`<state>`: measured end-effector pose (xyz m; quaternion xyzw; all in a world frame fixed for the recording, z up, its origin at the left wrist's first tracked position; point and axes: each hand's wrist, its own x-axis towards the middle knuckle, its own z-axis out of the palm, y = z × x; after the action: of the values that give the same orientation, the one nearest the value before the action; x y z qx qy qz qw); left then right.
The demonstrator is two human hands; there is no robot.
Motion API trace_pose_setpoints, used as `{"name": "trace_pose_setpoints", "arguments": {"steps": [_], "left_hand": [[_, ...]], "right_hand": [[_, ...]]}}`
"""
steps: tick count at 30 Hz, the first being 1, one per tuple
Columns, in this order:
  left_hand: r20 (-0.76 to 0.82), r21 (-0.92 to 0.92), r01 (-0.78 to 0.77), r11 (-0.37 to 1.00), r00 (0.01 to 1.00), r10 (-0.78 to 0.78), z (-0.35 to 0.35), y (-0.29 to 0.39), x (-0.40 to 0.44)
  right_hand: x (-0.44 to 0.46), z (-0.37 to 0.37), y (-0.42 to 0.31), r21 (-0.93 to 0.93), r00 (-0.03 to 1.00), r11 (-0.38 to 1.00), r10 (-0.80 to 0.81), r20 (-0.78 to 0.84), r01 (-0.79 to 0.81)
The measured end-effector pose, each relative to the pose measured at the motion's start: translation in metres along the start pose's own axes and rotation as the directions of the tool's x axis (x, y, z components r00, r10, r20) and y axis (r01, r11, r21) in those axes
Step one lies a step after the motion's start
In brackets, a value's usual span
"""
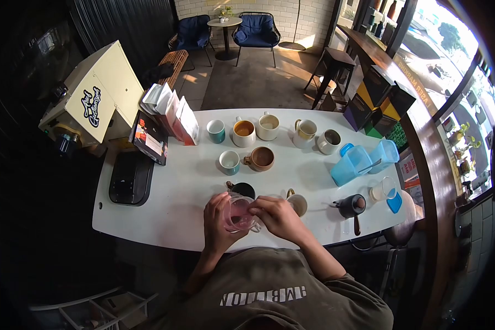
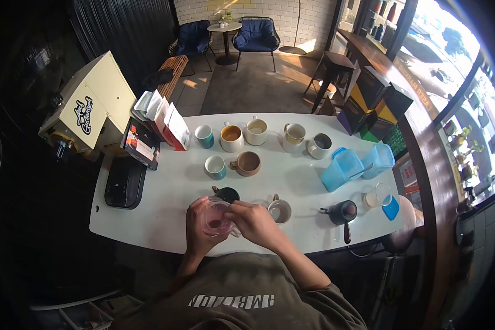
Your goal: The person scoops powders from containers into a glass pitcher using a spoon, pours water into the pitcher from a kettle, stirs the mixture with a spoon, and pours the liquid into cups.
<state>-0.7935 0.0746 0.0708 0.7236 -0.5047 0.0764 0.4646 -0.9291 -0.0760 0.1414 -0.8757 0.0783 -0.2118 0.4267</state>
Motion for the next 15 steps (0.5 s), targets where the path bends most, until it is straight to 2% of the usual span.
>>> {"name": "trace_pose_setpoints", "arguments": {"steps": [3, 7, 9, 13, 15], "left_hand": [[0.002, 0.025, -0.02, 0.999, 1.0, 0.02, -0.0011, 0.0004, -0.0002], [0.003, -0.002, 0.017, 1.0, 1.0, -0.017, 0.0014, -0.0023, -0.0022], [0.001, -0.001, 0.013, 1.0, 1.0, -0.013, 0.0011, -0.0028, -0.0009], [-0.008, -0.01, 0.023, 1.0, 1.0, -0.023, -0.0006, -0.0001, 0.0008], [-0.009, -0.007, 0.02, 1.0, 1.0, -0.02, -0.001, -0.0006, -0.0001]], "right_hand": [[0.0005, -0.0021, 0.0044, 0.015, 0.996, 0.998, -0.06, 0.066, 0.06], [0.0006, 0.0011, 0.0014, 0.046, 1.0, 0.999, -0.013, -0.009, 0.013], [-0.0003, 0.001, 0.0029, -0.023, 0.999, 1.0, -0.008, 0.049, 0.009], [0.0009, 0.0004, 0.0017, 0.03, 1.0, 1.0, 0.0, 0.028, -0.001], [0.0018, -0.0011, 0.0051, 0.02, 0.996, 0.999, -0.027, 0.085, 0.025]]}}
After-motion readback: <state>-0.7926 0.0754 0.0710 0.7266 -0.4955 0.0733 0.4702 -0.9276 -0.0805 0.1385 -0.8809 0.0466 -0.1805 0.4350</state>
